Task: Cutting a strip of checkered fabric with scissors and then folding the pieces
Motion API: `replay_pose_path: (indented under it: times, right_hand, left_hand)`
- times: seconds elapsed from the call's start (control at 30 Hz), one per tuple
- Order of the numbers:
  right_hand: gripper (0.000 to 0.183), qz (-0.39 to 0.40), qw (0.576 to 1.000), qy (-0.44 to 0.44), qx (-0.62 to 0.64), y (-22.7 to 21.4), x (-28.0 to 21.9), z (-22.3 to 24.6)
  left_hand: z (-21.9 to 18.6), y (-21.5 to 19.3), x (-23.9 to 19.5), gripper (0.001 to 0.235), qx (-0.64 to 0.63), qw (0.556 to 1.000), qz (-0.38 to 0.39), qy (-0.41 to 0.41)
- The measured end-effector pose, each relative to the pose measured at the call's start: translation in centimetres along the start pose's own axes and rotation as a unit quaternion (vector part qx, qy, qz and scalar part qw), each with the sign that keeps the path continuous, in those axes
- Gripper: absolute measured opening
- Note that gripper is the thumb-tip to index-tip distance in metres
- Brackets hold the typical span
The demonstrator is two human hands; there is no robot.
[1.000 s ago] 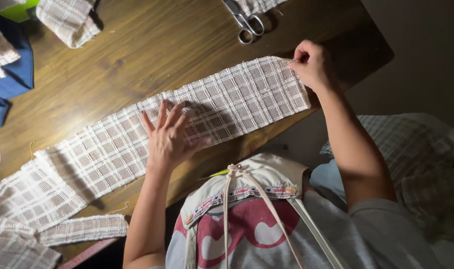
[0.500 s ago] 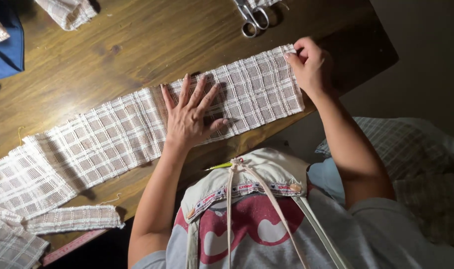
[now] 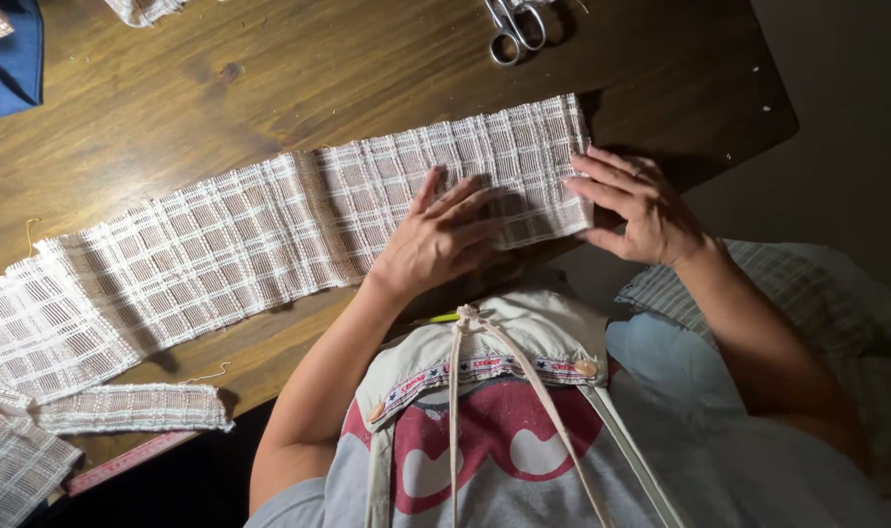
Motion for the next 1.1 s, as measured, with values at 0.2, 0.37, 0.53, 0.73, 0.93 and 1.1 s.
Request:
replay_pose_path:
  times: [0.2, 0.37, 0.53, 0.73, 0.93, 1.1]
  right_hand:
    - [0.024, -0.084, 0.996, -0.006, -0.013, 1.8, -0.7, -0.2]
    - [0.006, -0.183, 0.973, 0.142, 0.023, 1.2, 0.8, -1.1]
    - [0.008, -0.261, 0.951, 0.165, 0.013, 1.7, 1.5, -2.8]
    - [0.003, -0.265, 0.942, 0.18, -0.099, 1.5, 2.7, -2.5]
    - [0.009, -0.26, 0.92, 0.194, -0.219, 2.7, 3.3, -1.8]
    - [0.015, -0.263, 0.899, 0.22, -0.272, 3.7, 3.2, -1.8]
  left_hand:
    - [-0.9, -2.2, 0.7, 0.012, 0.043, 0.992, -0.115, 0.031]
    - [2.0, -0.6, 1.9, 0.022, 0.027, 0.993, -0.041, -0.109]
    - [1.6, -1.9, 2.1, 0.076, 0.013, 0.985, 0.07, -0.16]
    - [6.6, -3.9, -1.6, 0.028, 0.036, 0.972, 0.057, -0.225]
    - [11.0, -5.8, -0.5, 0.025, -0.016, 0.919, 0.051, -0.39]
    - [12.5, -5.6, 2.1, 0.026, 0.123, 0.892, 0.099, -0.423]
Point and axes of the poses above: each hand's wrist, its own x-axis towards the middle knuckle, its own y-axis out of the palm, z = x × y, the point moved 6 cm from there along x, towards the middle knuckle, and after that the axes turned 3 degrees about -y, right-handed, at the moved point
